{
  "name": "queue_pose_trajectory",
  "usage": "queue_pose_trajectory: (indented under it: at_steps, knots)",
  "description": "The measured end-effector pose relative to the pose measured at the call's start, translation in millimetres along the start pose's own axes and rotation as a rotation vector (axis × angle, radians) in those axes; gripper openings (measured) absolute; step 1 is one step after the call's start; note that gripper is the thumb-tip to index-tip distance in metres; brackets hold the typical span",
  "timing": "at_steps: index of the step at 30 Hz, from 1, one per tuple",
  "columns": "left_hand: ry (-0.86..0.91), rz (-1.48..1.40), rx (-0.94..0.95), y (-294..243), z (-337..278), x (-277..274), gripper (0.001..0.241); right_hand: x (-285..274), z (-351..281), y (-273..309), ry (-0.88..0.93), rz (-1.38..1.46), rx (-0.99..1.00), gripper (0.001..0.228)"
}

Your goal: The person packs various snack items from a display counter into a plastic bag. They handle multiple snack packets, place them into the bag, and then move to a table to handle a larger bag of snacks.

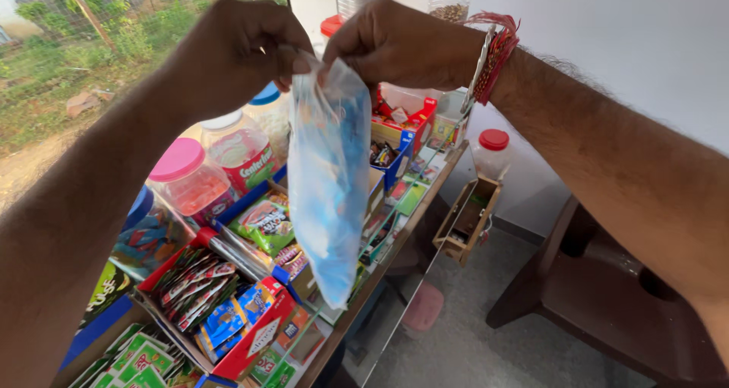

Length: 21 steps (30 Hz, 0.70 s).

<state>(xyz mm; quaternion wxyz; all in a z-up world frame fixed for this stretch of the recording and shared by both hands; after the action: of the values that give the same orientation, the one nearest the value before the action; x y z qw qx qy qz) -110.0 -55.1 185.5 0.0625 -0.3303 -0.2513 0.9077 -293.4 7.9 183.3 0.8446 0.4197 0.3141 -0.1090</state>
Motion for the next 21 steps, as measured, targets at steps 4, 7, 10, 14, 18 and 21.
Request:
queue_pose_trajectory:
  at_steps: [4, 7, 10, 14, 18, 21]
  knots:
    - [0.114, 0.163, 0.142, -13, -2, 20, 0.007, -5, -18, -10, -0.022, -0.155, 0.044, 0.019]
    - [0.143, 0.148, 0.188, -13, -6, 29, 0.007, -7, -29, -18, -0.026, -0.167, 0.040, 0.019]
    - [0.114, 0.104, 0.226, -9, -6, 37, 0.007, -9, -39, -27, -0.037, -0.170, 0.085, 0.020]
    - [0.089, 0.088, 0.209, 3, -5, 46, 0.007, -18, -47, -35, -0.075, -0.214, 0.043, 0.024]
    - [0.060, 0.064, 0.082, 9, -13, 44, 0.014, -30, -64, -40, -0.120, -0.156, 0.096, 0.025]
    - [-0.025, -0.126, -0.044, 9, -20, 34, 0.003, -52, -79, -35, -0.198, -0.127, 0.145, 0.030]
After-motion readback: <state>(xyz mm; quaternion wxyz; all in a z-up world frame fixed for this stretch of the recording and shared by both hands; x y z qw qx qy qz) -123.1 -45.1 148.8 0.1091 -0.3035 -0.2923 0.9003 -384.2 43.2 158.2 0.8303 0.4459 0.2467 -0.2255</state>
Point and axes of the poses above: each hand's wrist, its own z-axis towards the middle knuckle, its own x-axis out of the palm, y = z × x, the point moved 5 cm from there along z, towards the middle knuckle, and after that the axes turned 13 degrees about -y, right-handed, at the moved point
